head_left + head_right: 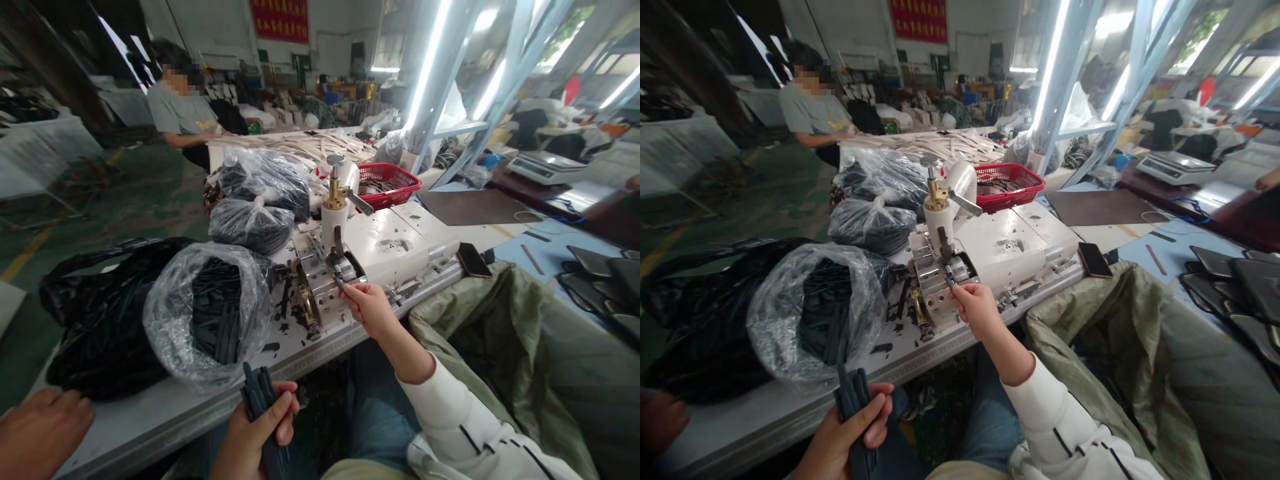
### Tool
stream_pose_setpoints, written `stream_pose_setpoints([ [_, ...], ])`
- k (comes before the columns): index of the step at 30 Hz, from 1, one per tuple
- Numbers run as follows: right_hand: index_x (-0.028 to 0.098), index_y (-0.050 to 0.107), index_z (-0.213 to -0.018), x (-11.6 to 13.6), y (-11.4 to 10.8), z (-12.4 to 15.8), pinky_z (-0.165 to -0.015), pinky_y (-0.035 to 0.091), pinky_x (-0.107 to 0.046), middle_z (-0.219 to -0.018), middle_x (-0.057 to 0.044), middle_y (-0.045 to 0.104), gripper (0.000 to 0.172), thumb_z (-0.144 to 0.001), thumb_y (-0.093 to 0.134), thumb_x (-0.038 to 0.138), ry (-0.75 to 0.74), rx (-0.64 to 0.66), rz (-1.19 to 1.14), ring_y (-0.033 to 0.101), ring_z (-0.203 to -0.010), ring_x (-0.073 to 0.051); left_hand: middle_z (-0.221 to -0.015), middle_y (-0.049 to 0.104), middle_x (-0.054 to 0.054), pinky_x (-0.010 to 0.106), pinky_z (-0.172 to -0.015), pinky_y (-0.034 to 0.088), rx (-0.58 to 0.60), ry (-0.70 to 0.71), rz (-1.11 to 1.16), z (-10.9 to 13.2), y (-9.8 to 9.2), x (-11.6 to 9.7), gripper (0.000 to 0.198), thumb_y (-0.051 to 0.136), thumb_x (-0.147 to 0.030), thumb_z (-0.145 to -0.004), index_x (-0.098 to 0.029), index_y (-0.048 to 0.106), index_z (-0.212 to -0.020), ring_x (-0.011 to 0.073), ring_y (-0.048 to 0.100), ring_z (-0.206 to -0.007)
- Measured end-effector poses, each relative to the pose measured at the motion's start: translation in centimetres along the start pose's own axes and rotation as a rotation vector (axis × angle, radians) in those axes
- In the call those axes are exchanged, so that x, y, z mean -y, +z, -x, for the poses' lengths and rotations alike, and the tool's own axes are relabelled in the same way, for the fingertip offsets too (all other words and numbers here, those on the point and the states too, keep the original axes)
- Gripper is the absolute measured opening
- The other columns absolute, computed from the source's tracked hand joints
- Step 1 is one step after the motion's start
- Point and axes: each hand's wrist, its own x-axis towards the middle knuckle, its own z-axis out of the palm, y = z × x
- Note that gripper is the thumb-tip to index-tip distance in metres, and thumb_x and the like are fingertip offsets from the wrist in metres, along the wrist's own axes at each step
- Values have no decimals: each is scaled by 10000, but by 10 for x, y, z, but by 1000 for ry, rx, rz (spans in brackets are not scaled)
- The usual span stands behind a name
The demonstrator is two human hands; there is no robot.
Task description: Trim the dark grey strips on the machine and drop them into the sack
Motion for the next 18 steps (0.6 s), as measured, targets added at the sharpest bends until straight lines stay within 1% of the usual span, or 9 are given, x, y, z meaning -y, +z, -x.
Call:
stream_pose_setpoints([
  [3, 133, 580, -564, 0, 4, -4, -303, 104, -166, -359, 88, 380, 350, -575, 782, 419, 25, -32, -26, 229, -301, -11, -559, 603, 27, 206, -408, 293, -5, -6, 2, -1, 1, 0, 365, 880, -301, -476, -111, 707, -735, 59, 410, -413],
  [6, 132, 572, -545, -1, 8, -5, -307, 107, -164, -365, 86, 379, 332, -569, 771, 397, 15, -73, -47, 222, -307, -7, -564, 603, 24, 192, -412, 293, -9, -13, 18, -2, -1, 1, 370, 886, -304, -475, -109, 708, -735, 48, 412, -415],
  [12, 147, 544, -551, -6, 17, -7, -316, 127, -180, -393, 83, 377, 322, -601, 728, 407, -72, -176, -86, 225, -319, -13, -571, 607, 15, 177, -420, 303, 3, -13, 54, -2, -7, 2, 359, 890, -300, -494, -117, 712, -746, 39, 422, -424],
  [14, 159, 531, -577, -5, 14, -9, -324, 142, -186, -413, 84, 376, 334, -626, 713, 436, -107, -222, -99, 239, -330, -20, -579, 611, 15, 176, -424, 307, 22, -18, 66, -3, -10, 3, 344, 886, -295, -513, -119, 713, -754, 39, 426, -431],
  [15, 167, 526, -599, -4, 8, -8, -331, 163, -189, -429, 82, 382, 339, -644, 699, 455, -151, -281, -96, 257, -339, -27, -588, 613, 16, 177, -427, 312, 37, -22, 68, -4, -12, 3, 335, 881, -290, -528, -119, 714, -763, 42, 432, -438],
  [16, 176, 525, -627, -2, -2, -5, -340, 192, -195, -448, 77, 392, 341, -672, 674, 480, -216, -377, -71, 283, -351, -39, -595, 613, 17, 180, -431, 318, 57, -27, 69, -5, -14, 4, 322, 875, -284, -544, -120, 715, -770, 45, 436, -444],
  [17, 184, 530, -660, 1, -16, 1, -353, 231, -206, -470, 68, 408, 342, -708, 634, 507, -296, -513, 4, 316, -365, -55, -601, 612, 17, 184, -435, 325, 84, -30, 71, -6, -16, 5, 307, 865, -278, -565, -121, 716, -781, 48, 440, -449],
  [18, 190, 543, -702, 3, -36, 11, -372, 275, -224, -499, 53, 431, 346, -742, 590, 531, -381, -672, 106, 356, -385, -77, -609, 611, 17, 188, -440, 330, 114, -33, 76, -7, -18, 6, 288, 852, -271, -592, -123, 718, -799, 52, 444, -456],
])
